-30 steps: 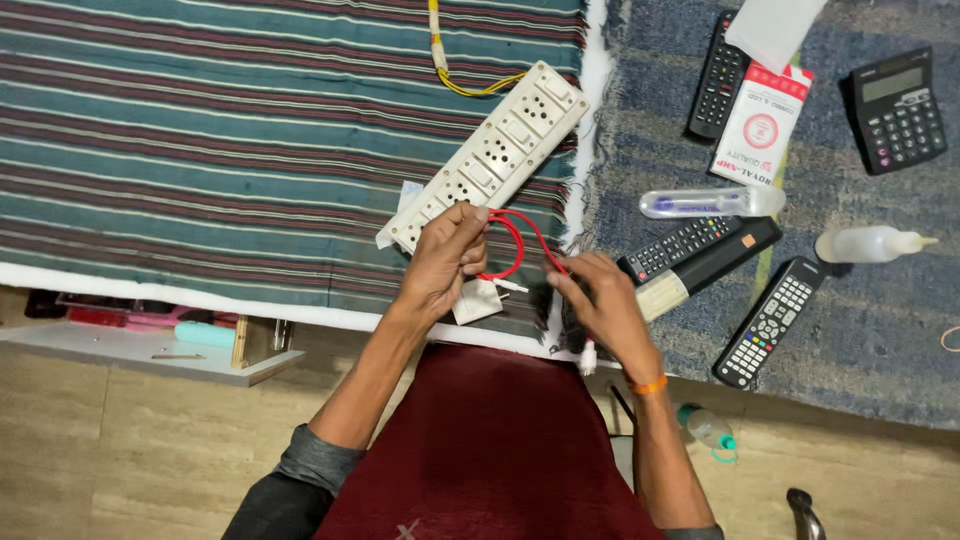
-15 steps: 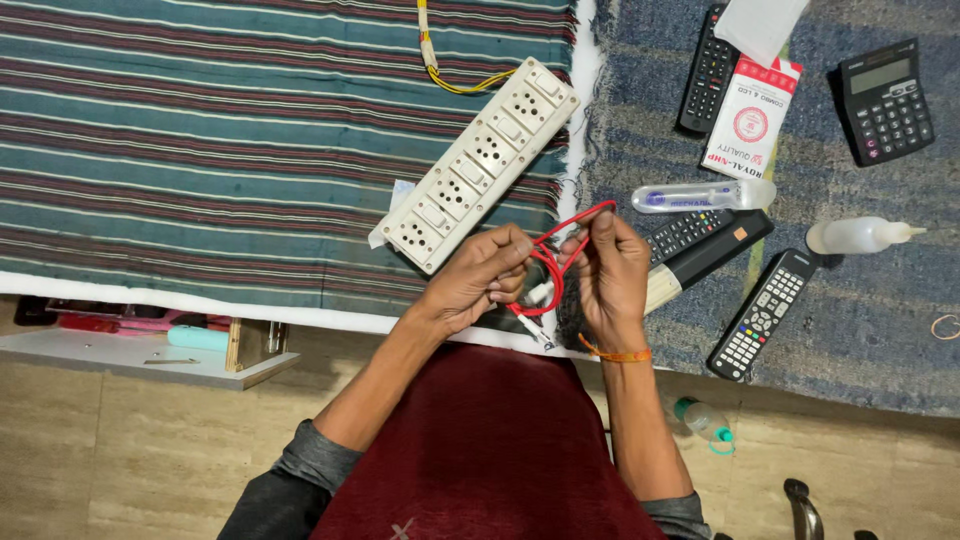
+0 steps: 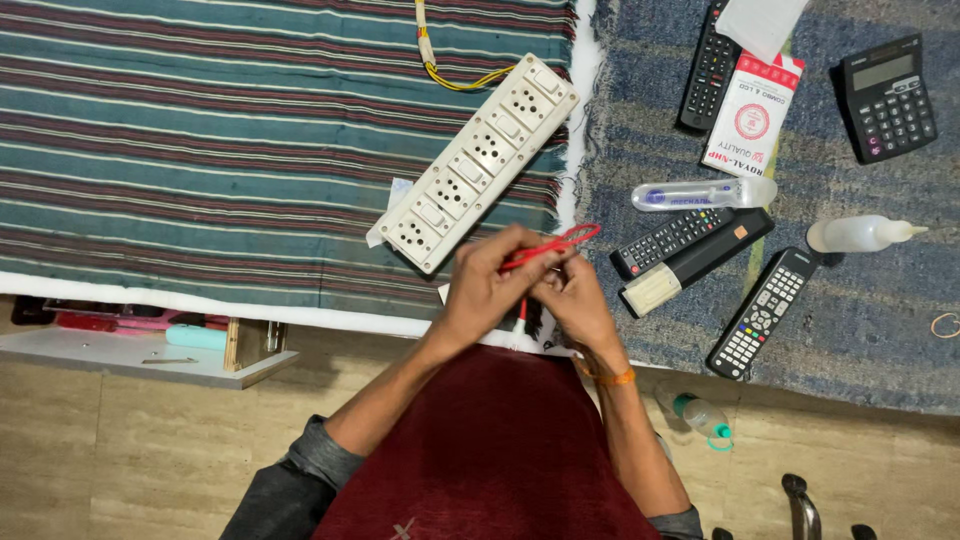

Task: The person organizes a cluttered desk by picking up pens, a power strip, a drill, and remote controls. They place items into a drawer, coil a red cable, and arrange objects on the desk surface.

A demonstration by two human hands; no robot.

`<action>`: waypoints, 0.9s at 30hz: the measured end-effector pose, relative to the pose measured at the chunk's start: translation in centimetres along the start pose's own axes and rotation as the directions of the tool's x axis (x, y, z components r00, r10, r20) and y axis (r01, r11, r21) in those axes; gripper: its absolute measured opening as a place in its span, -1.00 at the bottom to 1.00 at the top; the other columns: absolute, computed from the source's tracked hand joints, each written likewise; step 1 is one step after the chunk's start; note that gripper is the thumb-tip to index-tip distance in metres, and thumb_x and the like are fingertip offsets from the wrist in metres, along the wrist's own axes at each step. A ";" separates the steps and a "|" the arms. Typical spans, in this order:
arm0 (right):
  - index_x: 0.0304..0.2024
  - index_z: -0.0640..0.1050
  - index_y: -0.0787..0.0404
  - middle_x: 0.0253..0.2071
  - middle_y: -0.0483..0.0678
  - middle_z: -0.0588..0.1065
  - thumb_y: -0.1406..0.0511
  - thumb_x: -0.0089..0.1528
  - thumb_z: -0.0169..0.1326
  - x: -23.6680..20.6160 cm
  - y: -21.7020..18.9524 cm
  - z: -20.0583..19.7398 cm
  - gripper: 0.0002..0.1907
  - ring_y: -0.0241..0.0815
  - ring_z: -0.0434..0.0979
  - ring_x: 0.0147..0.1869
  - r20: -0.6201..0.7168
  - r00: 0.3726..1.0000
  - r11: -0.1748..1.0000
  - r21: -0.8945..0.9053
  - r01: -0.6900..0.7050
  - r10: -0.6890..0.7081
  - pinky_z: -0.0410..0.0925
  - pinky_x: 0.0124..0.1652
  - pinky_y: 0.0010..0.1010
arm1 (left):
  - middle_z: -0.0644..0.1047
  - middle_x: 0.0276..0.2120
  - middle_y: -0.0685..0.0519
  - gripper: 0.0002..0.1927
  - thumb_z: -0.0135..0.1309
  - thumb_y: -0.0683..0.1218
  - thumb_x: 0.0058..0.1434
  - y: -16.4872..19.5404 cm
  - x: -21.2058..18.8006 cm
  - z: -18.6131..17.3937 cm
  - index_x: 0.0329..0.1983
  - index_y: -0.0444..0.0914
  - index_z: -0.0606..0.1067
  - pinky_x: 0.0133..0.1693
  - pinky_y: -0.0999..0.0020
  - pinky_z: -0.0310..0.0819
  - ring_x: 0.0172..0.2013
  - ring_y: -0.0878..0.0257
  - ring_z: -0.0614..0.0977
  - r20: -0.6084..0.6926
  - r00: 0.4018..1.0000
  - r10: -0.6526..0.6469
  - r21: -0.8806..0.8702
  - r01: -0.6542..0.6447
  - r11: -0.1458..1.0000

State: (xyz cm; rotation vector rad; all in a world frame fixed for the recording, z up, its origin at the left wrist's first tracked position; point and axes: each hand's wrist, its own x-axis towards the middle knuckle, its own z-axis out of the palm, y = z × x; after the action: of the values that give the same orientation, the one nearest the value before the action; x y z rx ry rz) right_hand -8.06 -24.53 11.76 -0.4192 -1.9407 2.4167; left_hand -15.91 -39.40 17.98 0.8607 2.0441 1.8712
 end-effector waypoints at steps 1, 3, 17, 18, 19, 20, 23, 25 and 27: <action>0.10 0.48 0.29 -0.13 -0.17 0.55 0.42 0.23 0.22 0.0 -0.4 -0.2 -0.61 -0.43 0.50 -0.14 -0.029 1.000 0.997 -0.076 -0.004 0.002 0.40 -0.15 -0.57 | 0.62 -0.28 0.08 -0.82 0.14 -0.15 0.38 0.0 0.0 0.1 -0.08 -0.39 0.54 -0.23 0.50 0.56 -0.26 0.42 0.65 0.001 1.000 -0.009 -0.073 0.009 0.997; 0.09 0.51 0.27 -0.20 -0.16 0.58 0.40 0.22 0.21 -0.2 -1.4 -0.3 -0.62 -0.45 0.53 -0.17 -0.084 0.996 0.973 -0.228 -0.022 0.003 0.42 -0.17 -0.60 | 0.64 -0.20 0.10 -0.80 0.11 -0.15 0.40 -0.1 0.0 0.1 -0.03 -0.39 0.53 -0.11 0.51 0.59 -0.17 0.43 0.67 0.000 1.000 -0.030 -0.218 0.029 0.976; -0.22 0.67 0.27 -0.26 0.05 0.54 0.38 0.20 0.27 -1.6 -4.7 -1.8 -0.88 -0.13 0.53 -0.17 -0.002 0.897 0.513 -0.821 0.250 -0.441 0.41 -0.18 -0.39 | 0.32 -0.52 0.21 -0.77 0.08 -0.02 0.44 -3.6 1.6 -4.3 -0.24 -0.27 0.43 -0.50 0.54 0.11 -0.55 0.47 0.24 -0.025 0.875 -0.483 -0.790 0.279 0.547; -0.20 0.66 0.30 -0.18 0.08 0.53 0.39 0.22 0.26 -1.4 -4.0 -2.0 -0.88 -0.17 0.56 -0.14 -0.040 0.892 0.570 -0.781 0.253 -0.451 0.42 -0.17 -0.44 | 0.28 -0.53 0.22 -0.75 0.07 0.00 0.45 -4.0 1.5 -3.7 -0.23 -0.26 0.42 -0.50 0.53 0.10 -0.56 0.46 0.22 0.010 0.860 -0.510 -0.853 0.274 0.445; -0.18 0.65 0.30 -0.16 0.04 0.53 0.40 0.23 0.25 -1.0 -3.1 -2.1 -0.88 -0.20 0.56 -0.13 -0.144 0.899 0.707 -0.673 0.217 -0.414 0.43 -0.15 -0.45 | 0.26 -0.53 0.21 -0.74 0.04 0.02 0.47 -4.3 1.4 -3.1 -0.24 -0.24 0.40 -0.48 0.51 0.13 -0.55 0.45 0.23 0.028 0.860 -0.509 -0.906 0.237 0.351; -0.16 0.65 0.31 -0.14 0.01 0.53 0.42 0.24 0.24 -0.5 -2.1 -1.9 -0.88 -0.24 0.56 -0.12 -0.237 0.904 0.820 -0.544 0.181 -0.357 0.43 -0.12 -0.47 | 0.25 -0.52 0.21 -0.72 0.01 0.04 0.50 -4.7 1.3 -2.2 -0.25 -0.22 0.37 -0.46 0.50 0.16 -0.54 0.43 0.24 0.045 0.860 -0.508 -0.948 0.197 0.249; -0.03 0.63 0.36 -0.07 0.01 0.56 0.44 0.32 0.17 0.9 0.5 0.0 -0.83 -0.28 0.53 -0.06 -0.433 0.865 0.967 -0.140 0.211 -0.251 0.39 -0.03 -0.47 | 0.24 -0.52 0.20 -0.70 -0.06 0.09 0.50 -5.5 0.7 1.7 -0.25 -0.21 0.35 -0.36 0.46 0.25 -0.50 0.39 0.28 0.036 0.836 -0.548 -0.988 0.111 0.105; 0.05 0.61 0.38 0.01 0.02 0.58 0.42 0.36 0.12 1.1 1.3 1.5 -0.77 -0.26 0.53 0.02 -0.465 0.867 0.961 0.111 0.255 -0.176 0.39 0.05 -0.45 | 0.28 -0.49 0.17 -0.69 -0.09 0.12 0.47 -6.0 0.1 3.8 -0.23 -0.20 0.35 -0.30 0.41 0.32 -0.45 0.36 0.34 -0.014 0.816 -0.578 -0.990 0.072 0.125; 0.12 0.59 0.36 0.10 0.02 0.59 0.36 0.38 0.07 0.6 1.3 2.9 -0.71 -0.21 0.56 0.11 -0.412 0.906 0.907 0.341 0.247 -0.092 0.42 0.15 -0.41 | 0.35 -0.41 0.14 -0.68 -0.10 0.14 0.45 -6.7 -0.5 5.0 -0.21 -0.20 0.35 -0.26 0.36 0.39 -0.39 0.32 0.42 -0.084 0.801 -0.593 -0.980 0.042 0.196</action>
State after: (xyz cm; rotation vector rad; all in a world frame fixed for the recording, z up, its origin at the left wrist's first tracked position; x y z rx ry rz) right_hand -9.05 -27.47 10.99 -0.6184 -1.2471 2.3016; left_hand -14.49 -35.57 10.65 -0.4169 0.6160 2.5499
